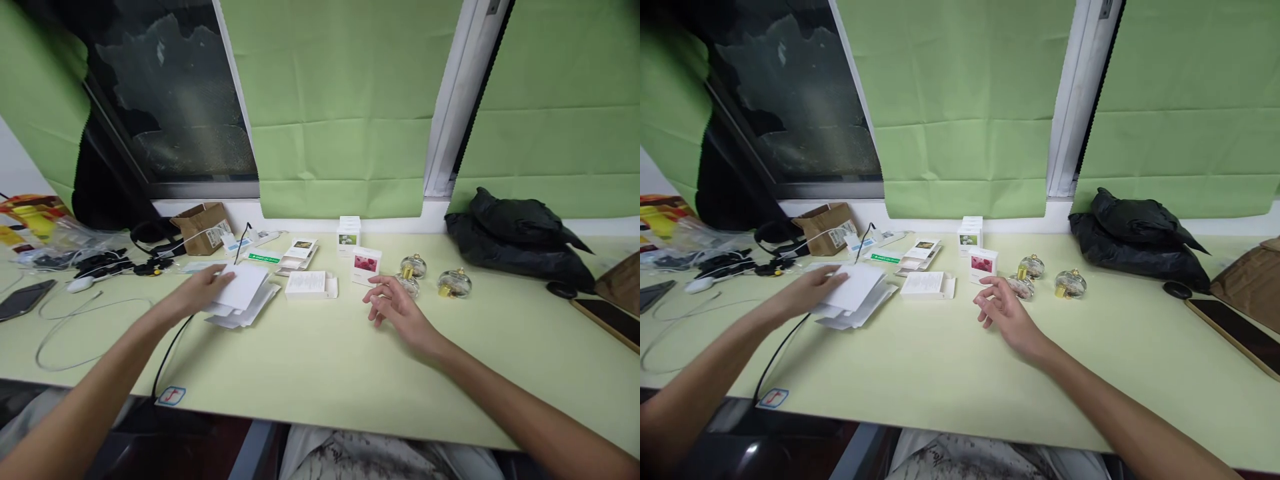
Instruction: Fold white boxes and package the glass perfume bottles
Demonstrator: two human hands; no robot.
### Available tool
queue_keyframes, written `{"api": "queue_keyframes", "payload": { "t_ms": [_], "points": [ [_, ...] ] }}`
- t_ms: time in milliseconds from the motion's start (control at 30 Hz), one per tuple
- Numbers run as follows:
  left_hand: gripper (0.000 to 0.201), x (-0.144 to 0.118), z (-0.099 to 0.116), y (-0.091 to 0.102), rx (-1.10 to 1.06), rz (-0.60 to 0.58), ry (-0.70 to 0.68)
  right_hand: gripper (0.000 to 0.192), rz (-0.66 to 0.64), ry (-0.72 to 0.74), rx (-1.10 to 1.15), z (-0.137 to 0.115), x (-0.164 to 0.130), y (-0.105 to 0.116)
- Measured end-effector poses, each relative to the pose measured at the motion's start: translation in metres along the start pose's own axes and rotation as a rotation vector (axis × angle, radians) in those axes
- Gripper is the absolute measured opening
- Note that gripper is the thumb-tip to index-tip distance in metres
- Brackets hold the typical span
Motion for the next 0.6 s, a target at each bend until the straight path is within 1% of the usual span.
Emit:
{"api": "queue_keyframes", "payload": {
  "t_ms": [33,133,200,267,367,433,500,600],
  "points": [
    [0.075,-0.006,-0.006,-0.011,0.077,-0.044,0.058,0.043,0.002,-0.001,-0.004,0.0,0.0,0.0],
    [0.074,-0.024,-0.007,-0.04,0.23,-0.126,0.109,0.042,0.005,-0.002,-0.015,-0.001,0.0,0.002],
    [0.073,-0.034,-0.003,-0.054,0.281,-0.11,0.094,0.041,0.01,-0.001,-0.02,-0.002,-0.001,0.002],
    [0.07,-0.043,0.0,-0.063,0.331,-0.047,0.053,0.041,0.011,0.0,-0.023,-0.002,-0.001,0.002],
    [0.067,-0.054,0.003,-0.072,0.476,0.092,-0.034,0.041,0.003,-0.004,-0.028,-0.002,-0.001,0.001],
    [0.063,-0.058,0.006,-0.075,0.549,0.15,-0.098,0.041,-0.003,-0.01,-0.03,-0.001,-0.002,0.001],
    [0.058,-0.062,0.012,-0.075,0.577,0.14,-0.15,0.041,-0.005,-0.014,-0.029,-0.001,-0.002,0.0],
    [0.055,-0.066,0.024,-0.074,0.577,0.043,-0.155,0.04,-0.007,-0.019,-0.029,0.0,-0.002,0.001]
  ]
}}
Point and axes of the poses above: each hand's wrist, its own x-axis towards the middle knuckle, its own y-axis out of the back of the hand, z = x × y, the point moved 2 cm from there along x, towards the middle knuckle, and after that the axes turned 6 degrees about x, right-handed, at the moved point
